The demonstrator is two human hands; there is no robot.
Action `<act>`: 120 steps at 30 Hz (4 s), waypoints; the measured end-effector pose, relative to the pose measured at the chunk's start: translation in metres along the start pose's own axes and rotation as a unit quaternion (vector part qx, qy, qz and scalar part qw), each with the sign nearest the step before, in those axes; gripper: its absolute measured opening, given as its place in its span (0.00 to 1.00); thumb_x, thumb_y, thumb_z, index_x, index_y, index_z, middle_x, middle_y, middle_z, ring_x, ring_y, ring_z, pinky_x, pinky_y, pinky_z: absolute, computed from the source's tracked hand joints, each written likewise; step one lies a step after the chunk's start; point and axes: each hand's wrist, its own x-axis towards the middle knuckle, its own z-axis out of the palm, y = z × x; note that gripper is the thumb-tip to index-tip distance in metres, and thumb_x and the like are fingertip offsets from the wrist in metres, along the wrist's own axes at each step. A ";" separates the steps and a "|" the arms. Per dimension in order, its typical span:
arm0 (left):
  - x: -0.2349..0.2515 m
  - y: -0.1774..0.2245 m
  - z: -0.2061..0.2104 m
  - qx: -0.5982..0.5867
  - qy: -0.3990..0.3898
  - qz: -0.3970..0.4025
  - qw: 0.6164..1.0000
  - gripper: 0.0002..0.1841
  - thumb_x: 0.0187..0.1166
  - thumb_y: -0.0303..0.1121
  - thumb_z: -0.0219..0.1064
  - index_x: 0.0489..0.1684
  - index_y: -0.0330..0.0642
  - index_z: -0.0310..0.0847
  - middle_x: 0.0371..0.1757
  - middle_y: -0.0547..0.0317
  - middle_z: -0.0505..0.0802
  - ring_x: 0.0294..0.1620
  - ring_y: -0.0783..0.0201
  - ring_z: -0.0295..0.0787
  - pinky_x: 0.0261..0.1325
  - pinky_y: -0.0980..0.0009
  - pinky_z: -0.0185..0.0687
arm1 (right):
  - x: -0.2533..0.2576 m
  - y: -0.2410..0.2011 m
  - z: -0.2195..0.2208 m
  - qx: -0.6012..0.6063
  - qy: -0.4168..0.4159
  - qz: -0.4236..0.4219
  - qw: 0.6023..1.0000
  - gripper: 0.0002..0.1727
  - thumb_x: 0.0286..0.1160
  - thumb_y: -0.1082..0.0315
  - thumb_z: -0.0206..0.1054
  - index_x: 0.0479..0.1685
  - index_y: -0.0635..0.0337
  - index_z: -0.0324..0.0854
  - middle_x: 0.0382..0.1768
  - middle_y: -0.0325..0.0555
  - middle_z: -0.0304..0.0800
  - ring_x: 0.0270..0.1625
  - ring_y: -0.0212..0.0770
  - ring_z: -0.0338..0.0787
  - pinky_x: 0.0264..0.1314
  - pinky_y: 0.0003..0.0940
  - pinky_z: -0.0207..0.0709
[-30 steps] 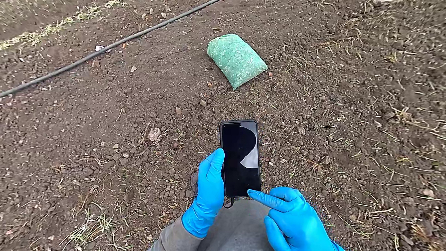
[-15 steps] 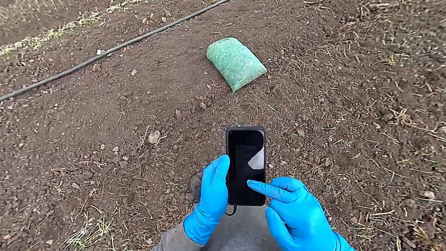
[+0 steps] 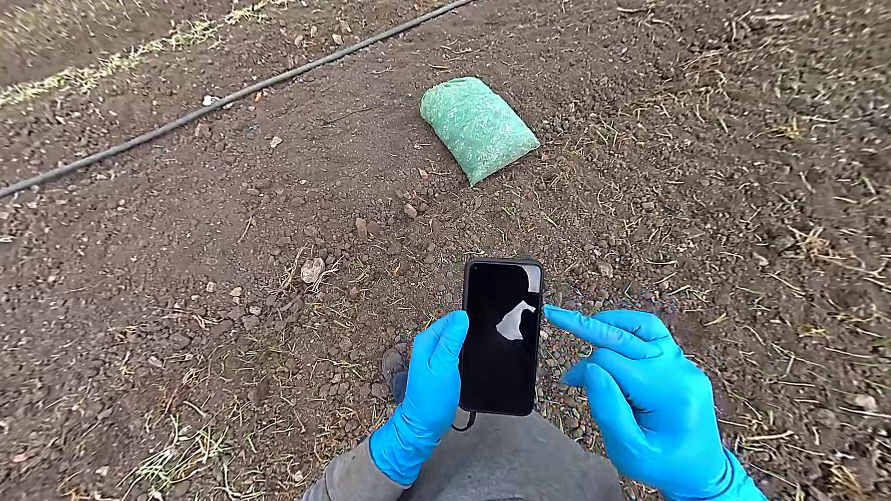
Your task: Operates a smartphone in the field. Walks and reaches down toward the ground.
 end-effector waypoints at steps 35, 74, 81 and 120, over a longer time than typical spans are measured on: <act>0.013 0.012 -0.001 -0.012 0.063 -0.015 0.998 0.26 0.97 0.45 0.44 0.53 0.41 0.91 0.46 0.50 0.97 0.49 0.58 0.96 0.56 0.57 0.94 | -0.030 -0.010 0.018 0.006 -0.143 -0.050 0.989 0.23 0.84 0.58 0.48 0.15 0.49 0.73 0.67 0.35 0.92 0.63 0.40 0.85 0.62 0.39 0.68; 0.002 0.013 -0.006 -0.008 0.037 0.028 0.999 0.25 0.96 0.43 0.45 0.47 0.41 0.91 0.40 0.49 0.96 0.41 0.58 0.96 0.48 0.59 0.94 | -0.018 -0.015 0.018 0.126 -0.020 0.039 0.991 0.29 0.89 0.59 0.44 0.14 0.50 0.78 0.62 0.35 0.95 0.66 0.34 0.87 0.72 0.33 0.72; 0.001 0.012 -0.006 0.001 0.038 0.020 0.999 0.25 0.95 0.43 0.46 0.45 0.41 0.91 0.38 0.50 0.95 0.40 0.59 0.96 0.47 0.59 0.95 | -0.016 -0.014 0.021 0.085 -0.032 0.037 0.995 0.27 0.87 0.59 0.46 0.19 0.49 0.85 0.66 0.33 0.92 0.67 0.32 0.85 0.71 0.32 0.70; 0.004 0.007 -0.005 0.011 0.050 0.025 0.998 0.24 0.95 0.40 0.45 0.45 0.39 0.91 0.38 0.51 0.96 0.42 0.60 0.96 0.51 0.60 0.94 | -0.030 -0.022 0.032 0.094 -0.148 -0.029 0.984 0.25 0.86 0.56 0.46 0.17 0.49 0.76 0.70 0.35 0.90 0.63 0.39 0.84 0.63 0.38 0.68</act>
